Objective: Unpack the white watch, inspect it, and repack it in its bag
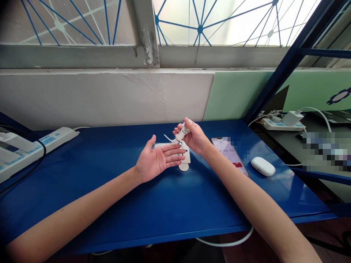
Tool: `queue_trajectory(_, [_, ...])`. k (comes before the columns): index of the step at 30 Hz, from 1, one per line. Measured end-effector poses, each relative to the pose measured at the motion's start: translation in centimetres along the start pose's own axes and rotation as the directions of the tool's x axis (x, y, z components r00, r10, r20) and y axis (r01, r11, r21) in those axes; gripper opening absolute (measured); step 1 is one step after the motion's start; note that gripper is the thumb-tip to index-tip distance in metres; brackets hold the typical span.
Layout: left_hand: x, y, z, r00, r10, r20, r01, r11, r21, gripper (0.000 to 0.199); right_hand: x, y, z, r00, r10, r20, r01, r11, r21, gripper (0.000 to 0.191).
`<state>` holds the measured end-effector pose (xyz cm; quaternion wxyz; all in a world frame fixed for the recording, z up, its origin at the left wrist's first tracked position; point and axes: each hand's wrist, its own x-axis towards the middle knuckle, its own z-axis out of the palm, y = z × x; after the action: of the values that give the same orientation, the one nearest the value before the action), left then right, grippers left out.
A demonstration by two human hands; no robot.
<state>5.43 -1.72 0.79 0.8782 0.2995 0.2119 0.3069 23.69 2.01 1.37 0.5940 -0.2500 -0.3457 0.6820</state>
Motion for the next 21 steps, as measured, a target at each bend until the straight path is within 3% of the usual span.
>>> queue_trajectory(4, [0.2, -0.5, 0.4, 0.993, 0.056, -0.106, -0.043, 0.991, 0.123, 0.048, 0.0, 0.0, -0.2, 1.000, -0.017, -0.005, 0.016, 0.996, -0.084, 0.019])
queue_trajectory(8, [0.4, -0.6, 0.2, 0.983, 0.150, -0.109, -0.121, 0.964, 0.236, 0.030, -0.2, 0.2, 0.0, 0.999, -0.040, 0.032, 0.046, 0.977, -0.210, 0.026])
queue_trajectory(15, [0.4, -0.9, -0.4, 0.987, 0.159, -0.035, -0.139, 0.934, 0.330, 0.028, -1.2, 0.9, 1.3, 0.975, -0.083, 0.208, 0.181, 0.839, -0.513, 0.031])
queue_trajectory(21, [0.3, -1.2, -0.2, 0.994, 0.097, -0.054, -0.070, 0.927, 0.367, 0.025, -1.6, 1.0, 1.6, 0.967, 0.001, 0.253, 0.146, 0.814, -0.563, 0.034])
